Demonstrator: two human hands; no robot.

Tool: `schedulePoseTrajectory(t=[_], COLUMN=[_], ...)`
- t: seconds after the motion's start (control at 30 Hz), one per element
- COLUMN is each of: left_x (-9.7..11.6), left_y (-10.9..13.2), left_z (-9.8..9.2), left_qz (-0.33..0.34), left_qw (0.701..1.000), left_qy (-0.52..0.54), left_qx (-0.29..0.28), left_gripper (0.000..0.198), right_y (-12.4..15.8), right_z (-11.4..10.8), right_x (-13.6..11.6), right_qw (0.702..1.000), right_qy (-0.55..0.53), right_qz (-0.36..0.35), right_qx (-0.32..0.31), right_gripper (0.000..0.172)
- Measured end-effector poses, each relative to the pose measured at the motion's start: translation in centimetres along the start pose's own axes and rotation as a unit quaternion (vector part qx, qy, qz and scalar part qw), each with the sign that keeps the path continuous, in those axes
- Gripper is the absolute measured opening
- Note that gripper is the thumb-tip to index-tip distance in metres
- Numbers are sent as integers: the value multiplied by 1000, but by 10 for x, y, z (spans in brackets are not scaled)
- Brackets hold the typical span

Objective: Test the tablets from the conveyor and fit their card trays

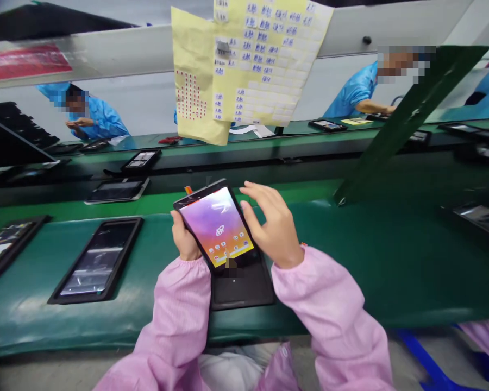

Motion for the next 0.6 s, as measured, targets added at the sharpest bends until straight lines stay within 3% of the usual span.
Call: schedulePoseTrajectory(t=[0.17,0.3,0.47,0.6], left_x=[-15,-22,-21,-20], left_y=[-1,-1,4,10], left_z=[11,11,6,-1], left_qz=[4,2,14,30], left_qw=[992,982,975,978], left_qy=[-66,-121,-133,-123], left_qx=[-105,-142,-179,-168], left_gripper=[63,69,69,65], right_y=[-25,-24,-26,-30], right_z=[10,17,11,7], right_x=[27,39,24,6], right_qw=[988,969,960,952], right_qy=[-62,-106,-113,-93], right_qz=[57,95,76,51], right_qx=[-131,-201,-244,-286], right_gripper=[30,24,21,17])
Point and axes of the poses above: each hand's wrist, its own y-axis away from the middle knuckle, its own z-axis out of the palm, x = y × z, the point moved 2 cm from there along -y, towards the middle knuckle, and after that the axes turned 6 degrees about -y, right-handed, at the moved point
